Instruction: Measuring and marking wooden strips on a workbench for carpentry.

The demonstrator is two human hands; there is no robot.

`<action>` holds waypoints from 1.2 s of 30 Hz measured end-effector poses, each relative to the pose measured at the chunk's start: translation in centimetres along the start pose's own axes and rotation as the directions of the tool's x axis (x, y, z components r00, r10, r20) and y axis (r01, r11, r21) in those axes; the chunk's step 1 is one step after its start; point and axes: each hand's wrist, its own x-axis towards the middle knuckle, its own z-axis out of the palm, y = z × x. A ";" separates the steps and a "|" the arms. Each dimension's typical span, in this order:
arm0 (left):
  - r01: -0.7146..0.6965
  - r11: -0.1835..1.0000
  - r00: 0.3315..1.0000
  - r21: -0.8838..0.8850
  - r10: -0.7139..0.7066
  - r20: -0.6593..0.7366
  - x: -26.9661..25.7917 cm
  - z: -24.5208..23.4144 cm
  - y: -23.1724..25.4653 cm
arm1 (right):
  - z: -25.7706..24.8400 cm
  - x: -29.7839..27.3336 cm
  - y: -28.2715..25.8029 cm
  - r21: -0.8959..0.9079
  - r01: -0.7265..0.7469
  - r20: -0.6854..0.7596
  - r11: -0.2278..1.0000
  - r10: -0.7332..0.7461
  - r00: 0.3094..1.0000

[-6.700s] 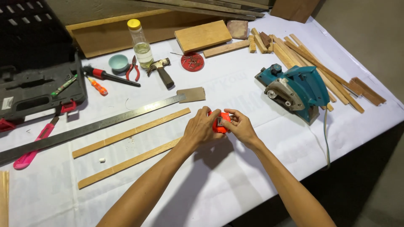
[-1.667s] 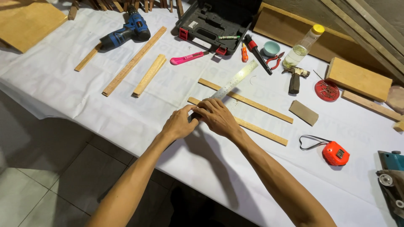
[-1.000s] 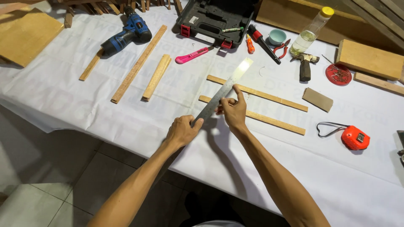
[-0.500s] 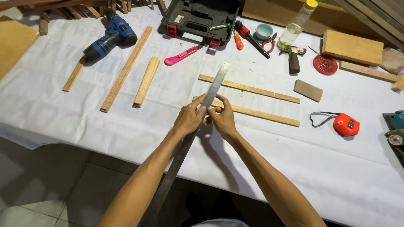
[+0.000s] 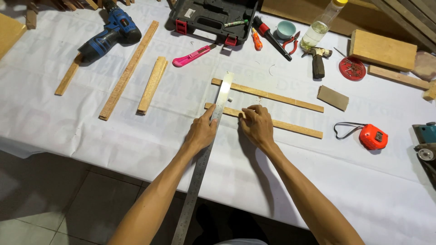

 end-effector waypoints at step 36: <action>0.101 0.993 0.994 0.055 -0.103 0.030 -0.4 2.3 2.9 | 0.8 3.9 2.9 0.367 -0.030 0.076 0.930 0.002 0.997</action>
